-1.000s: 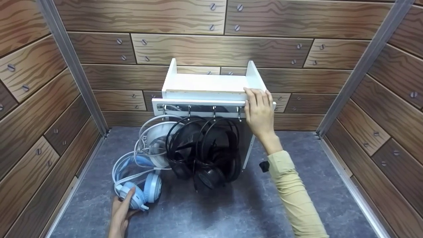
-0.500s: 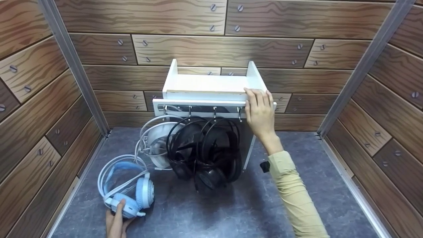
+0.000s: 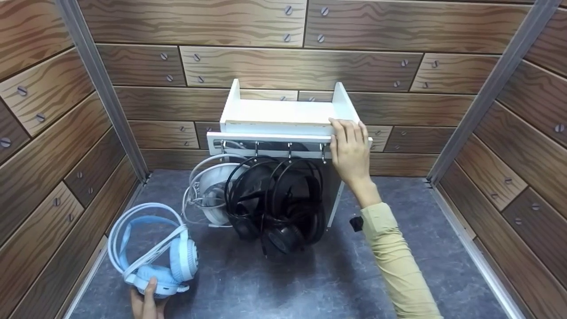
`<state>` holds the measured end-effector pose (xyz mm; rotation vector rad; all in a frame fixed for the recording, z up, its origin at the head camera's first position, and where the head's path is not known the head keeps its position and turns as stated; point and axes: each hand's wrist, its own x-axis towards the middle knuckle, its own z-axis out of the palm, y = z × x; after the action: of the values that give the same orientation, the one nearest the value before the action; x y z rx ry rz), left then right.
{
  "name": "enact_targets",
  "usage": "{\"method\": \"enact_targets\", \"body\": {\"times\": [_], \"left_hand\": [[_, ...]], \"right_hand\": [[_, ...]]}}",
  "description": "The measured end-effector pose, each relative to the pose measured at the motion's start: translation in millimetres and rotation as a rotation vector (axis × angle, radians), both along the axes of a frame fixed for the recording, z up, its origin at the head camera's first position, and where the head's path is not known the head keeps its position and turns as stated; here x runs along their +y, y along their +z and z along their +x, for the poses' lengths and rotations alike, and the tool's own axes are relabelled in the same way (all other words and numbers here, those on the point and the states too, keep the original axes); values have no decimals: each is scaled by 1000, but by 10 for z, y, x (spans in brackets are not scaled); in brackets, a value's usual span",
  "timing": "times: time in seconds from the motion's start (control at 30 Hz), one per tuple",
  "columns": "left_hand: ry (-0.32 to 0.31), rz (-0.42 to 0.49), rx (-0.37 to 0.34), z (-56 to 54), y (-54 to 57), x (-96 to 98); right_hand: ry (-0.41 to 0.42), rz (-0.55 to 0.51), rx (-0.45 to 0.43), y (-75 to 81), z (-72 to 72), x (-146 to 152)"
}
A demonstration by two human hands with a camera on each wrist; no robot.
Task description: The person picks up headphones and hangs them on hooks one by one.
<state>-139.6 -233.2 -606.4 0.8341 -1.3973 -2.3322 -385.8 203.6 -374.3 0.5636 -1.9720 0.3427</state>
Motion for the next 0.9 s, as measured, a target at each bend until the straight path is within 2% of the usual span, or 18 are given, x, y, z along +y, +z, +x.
{"method": "enact_targets", "body": {"times": [0.2, 0.37, 0.43, 0.67, 0.9], "left_hand": [[18, -2, 78, 109, 3, 22], [11, -18, 131, 148, 32, 51], [15, -21, 155, 155, 55, 68], [86, -53, 285, 178, 195, 194], [-16, -104, 323, 216, 403, 322]], "right_hand": [[-3, 2, -13, -3, 8, 1], [-3, 1, -11, 4, 12, 4], [-4, 2, -11, 4, 9, 3], [-5, 13, -12, 22, 17, 1], [-4, 32, -29, 52, 48, 23]]}}
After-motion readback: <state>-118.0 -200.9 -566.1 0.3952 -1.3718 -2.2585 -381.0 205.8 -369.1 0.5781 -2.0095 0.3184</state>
